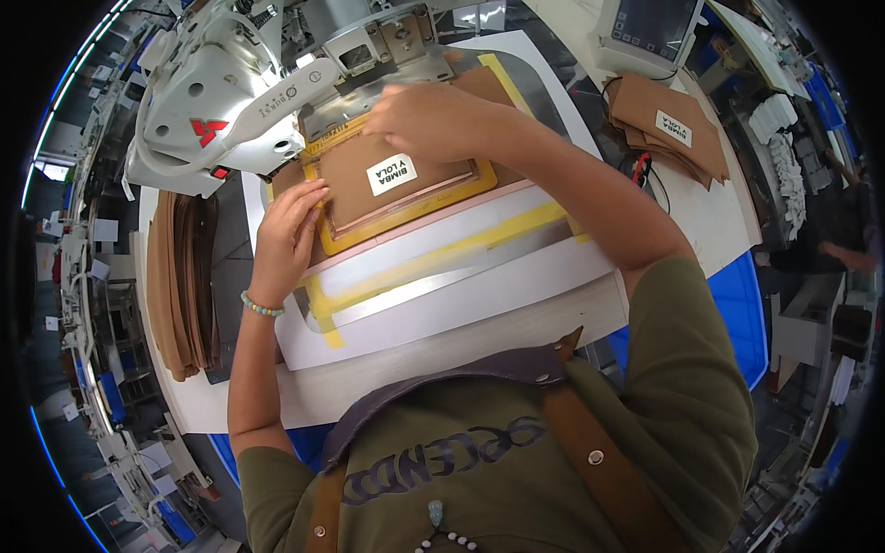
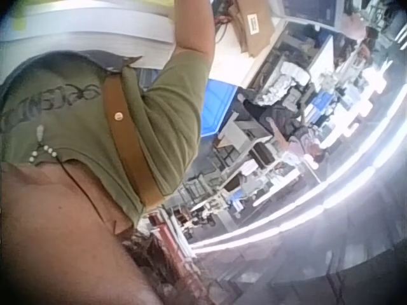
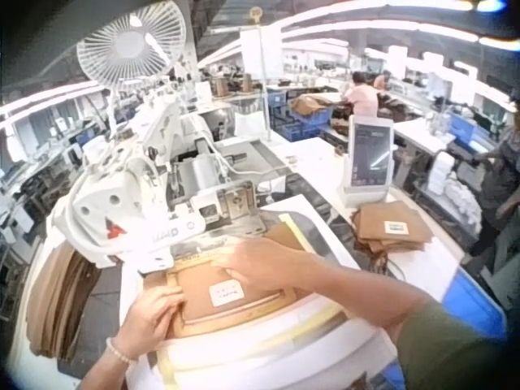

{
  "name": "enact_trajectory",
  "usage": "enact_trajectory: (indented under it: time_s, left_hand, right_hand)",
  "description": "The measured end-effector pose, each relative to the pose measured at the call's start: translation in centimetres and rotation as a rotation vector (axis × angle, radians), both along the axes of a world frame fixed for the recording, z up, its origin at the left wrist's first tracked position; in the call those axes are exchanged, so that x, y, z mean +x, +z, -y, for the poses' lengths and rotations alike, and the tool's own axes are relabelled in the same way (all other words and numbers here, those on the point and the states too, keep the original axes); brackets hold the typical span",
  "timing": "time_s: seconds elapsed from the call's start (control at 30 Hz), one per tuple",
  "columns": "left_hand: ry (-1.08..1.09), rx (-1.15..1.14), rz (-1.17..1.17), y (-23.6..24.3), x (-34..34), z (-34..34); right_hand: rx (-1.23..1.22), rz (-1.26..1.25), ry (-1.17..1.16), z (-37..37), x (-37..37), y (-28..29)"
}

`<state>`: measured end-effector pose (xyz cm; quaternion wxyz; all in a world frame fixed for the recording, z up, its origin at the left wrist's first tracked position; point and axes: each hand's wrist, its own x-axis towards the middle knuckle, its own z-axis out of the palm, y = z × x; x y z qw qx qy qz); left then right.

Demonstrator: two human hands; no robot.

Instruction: Placing and aligning leather pieces into an embroidery machine frame.

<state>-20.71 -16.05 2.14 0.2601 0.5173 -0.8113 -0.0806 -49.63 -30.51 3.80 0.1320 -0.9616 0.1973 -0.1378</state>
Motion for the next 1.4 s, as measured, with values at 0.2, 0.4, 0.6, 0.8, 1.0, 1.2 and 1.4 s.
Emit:
enact_trajectory:
  time_s: [0.2, 0.4, 0.6, 0.8, 1.0, 1.2, 1.4]
  left_hand:
    - [-0.088, -0.017, 0.235, -1.4, -1.9, 1.3]
    - [-0.063, -0.064, 0.384, -2.2, -2.3, 1.7]
    - [-0.038, -0.081, 0.373, -2.5, -2.3, 1.4]
    - [-0.051, -0.077, 0.373, -2.4, -2.0, 1.5]
    - [-0.025, -0.084, 0.391, -2.0, -2.3, 1.7]
    - [-0.023, -0.096, 0.375, -2.1, -2.1, 1.8]
    - [0.029, -0.089, 0.400, -2.4, -2.6, 1.7]
  right_hand:
    - [-0.259, -0.192, -0.275, -1.6, -6.9, -4.3]
    - [-0.385, -0.035, -0.265, -2.6, -6.5, -5.4]
    - [-0.371, -0.125, -0.258, -2.8, -6.0, -4.9]
    - [-0.477, -0.063, -0.242, -2.7, -5.9, -4.6]
    - [-0.366, -0.179, -0.228, -2.4, -5.8, -3.5]
    - [-0.347, -0.103, -0.214, -1.6, -6.0, -3.8]
    - [-0.314, -0.109, -0.214, -1.3, -5.8, -3.8]
